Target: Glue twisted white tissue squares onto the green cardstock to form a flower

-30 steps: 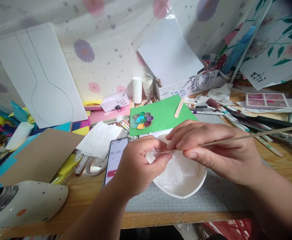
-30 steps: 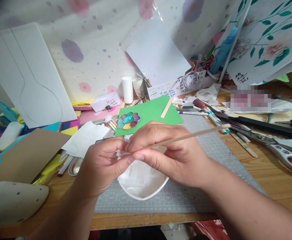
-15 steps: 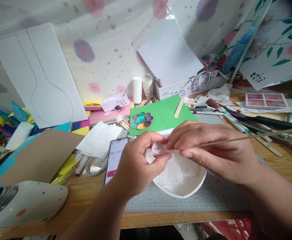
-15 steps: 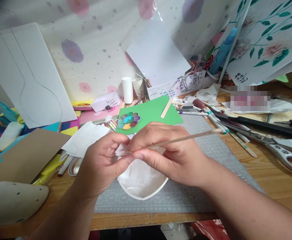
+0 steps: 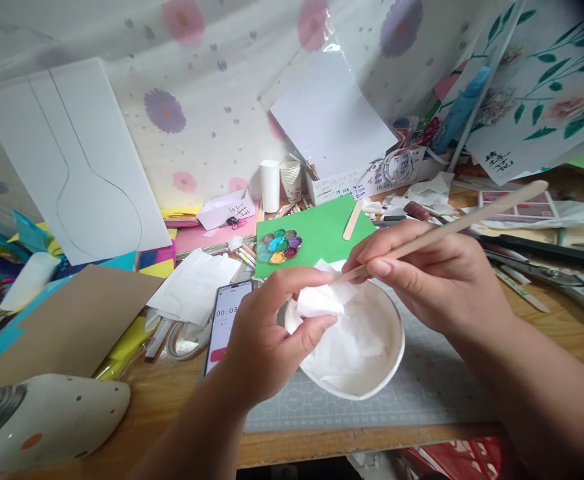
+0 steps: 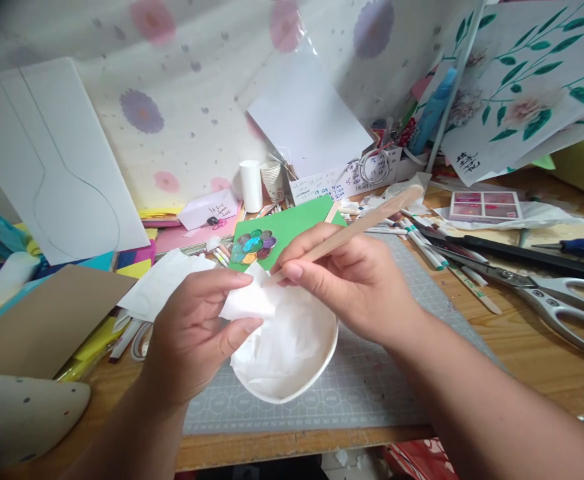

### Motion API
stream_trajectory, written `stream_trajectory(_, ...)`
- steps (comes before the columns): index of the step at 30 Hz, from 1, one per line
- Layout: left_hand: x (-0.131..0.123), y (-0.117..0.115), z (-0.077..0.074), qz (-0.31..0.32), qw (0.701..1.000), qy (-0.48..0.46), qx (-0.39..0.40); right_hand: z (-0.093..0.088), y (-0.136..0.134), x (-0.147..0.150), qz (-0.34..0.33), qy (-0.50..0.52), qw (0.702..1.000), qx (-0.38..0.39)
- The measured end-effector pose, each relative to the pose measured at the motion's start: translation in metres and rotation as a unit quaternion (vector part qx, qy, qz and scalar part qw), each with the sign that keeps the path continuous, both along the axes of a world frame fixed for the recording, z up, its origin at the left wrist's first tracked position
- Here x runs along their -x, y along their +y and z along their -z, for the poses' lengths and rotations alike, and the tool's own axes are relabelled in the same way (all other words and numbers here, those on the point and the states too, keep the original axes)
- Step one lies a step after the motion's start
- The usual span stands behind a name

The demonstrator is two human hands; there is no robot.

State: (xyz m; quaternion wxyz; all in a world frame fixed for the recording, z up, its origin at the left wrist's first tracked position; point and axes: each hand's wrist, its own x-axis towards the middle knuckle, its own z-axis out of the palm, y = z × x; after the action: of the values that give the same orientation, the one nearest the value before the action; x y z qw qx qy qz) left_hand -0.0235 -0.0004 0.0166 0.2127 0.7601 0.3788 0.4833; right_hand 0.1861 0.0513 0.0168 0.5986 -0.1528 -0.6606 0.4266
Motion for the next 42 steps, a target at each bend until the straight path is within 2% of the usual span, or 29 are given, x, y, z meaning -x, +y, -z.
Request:
stream_trajectory(4,0.002,0.0,-0.003,-0.012,1.0,0.016,-0.004,0.004,0.01,-0.003,0.003,0.027,0.999,0.036)
stream_trajectory(9,0.002,0.001,-0.01,-0.045,0.998,0.048,-0.004,0.002,0.018,-0.01,-0.015,-0.001,0.998,0.057)
stream_trajectory(13,0.0,0.001,-0.014,-0.062,0.997,0.052,0.01,-0.002,0.018,-0.016,-0.006,-0.105,0.994,0.02)
stream_trajectory(17,0.001,0.0,-0.017,-0.075,0.996,0.039,0.023,-0.005,0.017,-0.02,0.023,-0.211,0.977,-0.036)
stream_trajectory(20,0.002,0.0,-0.017,-0.091,0.995,0.031,0.04,-0.007,0.015,-0.02,0.01,-0.248,0.965,-0.089)
stream_trajectory(24,0.002,0.001,-0.016,-0.095,0.993,0.028,0.066,-0.006,0.01,-0.018,0.006,-0.201,0.974,-0.106)
stream_trajectory(27,0.0,0.001,-0.015,-0.098,0.992,0.034,0.071,-0.004,0.006,-0.016,0.013,-0.102,0.993,-0.062)
stream_trajectory(29,-0.001,0.001,-0.015,-0.099,0.992,0.039,0.072,-0.004,0.003,-0.014,-0.011,-0.051,0.998,-0.034)
stream_trajectory(34,-0.001,0.001,-0.013,-0.083,0.992,0.037,0.088,-0.006,-0.002,-0.006,-0.047,-0.081,0.994,-0.06)
stream_trajectory(38,-0.002,0.001,-0.01,-0.07,0.988,-0.044,0.133,-0.005,-0.001,-0.003,-0.017,-0.073,0.995,-0.068)
stream_trajectory(42,-0.004,0.002,-0.008,-0.044,0.971,-0.127,0.197,-0.002,0.004,-0.002,0.011,-0.022,1.0,-0.012)
